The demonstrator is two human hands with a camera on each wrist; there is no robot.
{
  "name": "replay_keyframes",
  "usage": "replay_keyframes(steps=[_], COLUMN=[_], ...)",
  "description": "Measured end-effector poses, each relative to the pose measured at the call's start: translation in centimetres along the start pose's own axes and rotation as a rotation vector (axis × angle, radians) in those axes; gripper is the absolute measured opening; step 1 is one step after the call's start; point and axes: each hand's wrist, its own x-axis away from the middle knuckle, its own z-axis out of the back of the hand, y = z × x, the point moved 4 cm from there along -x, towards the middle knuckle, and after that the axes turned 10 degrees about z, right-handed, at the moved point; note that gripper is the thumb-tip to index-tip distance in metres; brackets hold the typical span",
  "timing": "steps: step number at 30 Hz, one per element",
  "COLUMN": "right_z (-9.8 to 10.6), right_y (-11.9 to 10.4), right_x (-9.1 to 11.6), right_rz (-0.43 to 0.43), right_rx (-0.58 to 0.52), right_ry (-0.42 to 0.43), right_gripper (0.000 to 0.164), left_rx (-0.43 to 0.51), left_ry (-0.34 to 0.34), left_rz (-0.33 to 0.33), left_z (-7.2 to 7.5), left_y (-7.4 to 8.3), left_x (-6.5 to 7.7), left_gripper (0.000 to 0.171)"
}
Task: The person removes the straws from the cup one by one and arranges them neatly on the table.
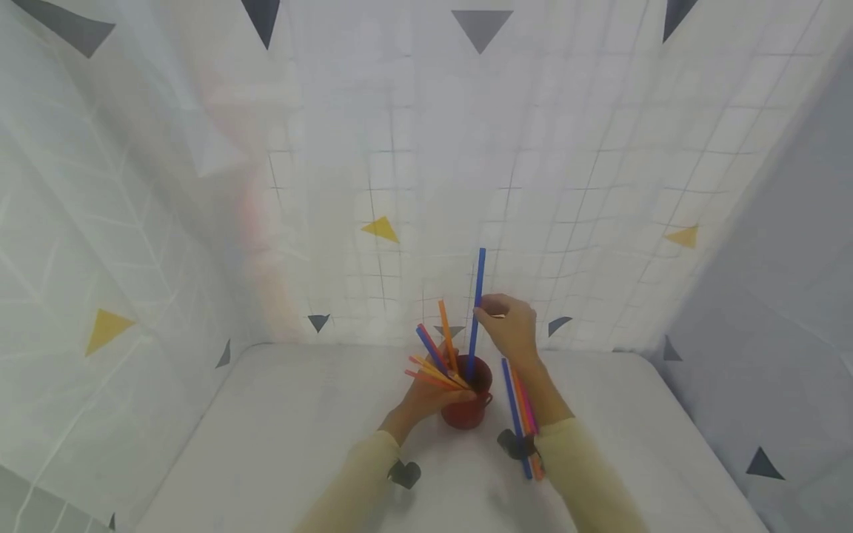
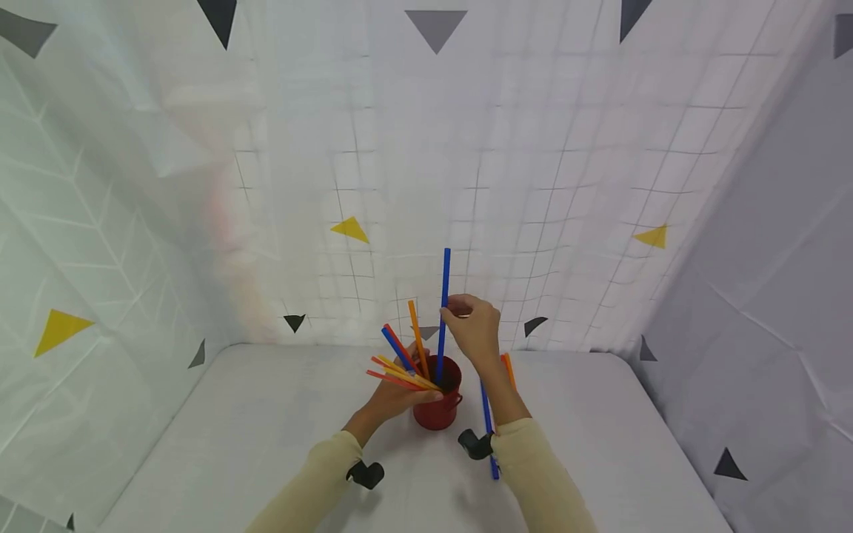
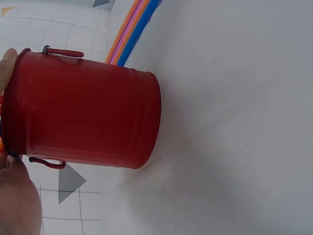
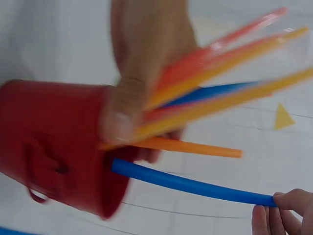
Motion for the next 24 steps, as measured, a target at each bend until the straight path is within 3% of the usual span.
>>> replay_keyframes(steps=[6,11,17,24], right_z=[2.4,4.4,6.6,8.3], right_y=[-1.7,-2.0,-0.8,1.9], right_x=[-1.8,-2.7,-2.7,-1.6], right_rz=[0.042,0.054,0.030,-0.013], right_rx=[-0.009,0.027,0.086,0.159], right_ry=[0.066,0.101,0.114,0.088], right_gripper=[0.025,0.026,0.029,0.030], left_rx=[-0.005,-0.023,-0.021,-0.029], left_ry=[0.021,0.028,0.017,0.021], left_rz=[0.052,0.044,0.052,0.034], left_z=[-0.4,-0.6,-0.4,-0.3], left_y=[-1.5,-3.3,-3.8,-3.7], left_x=[-0.8,-1.7,-1.9,-1.9], left_gripper=[0.097,0.099,0.099,0.095])
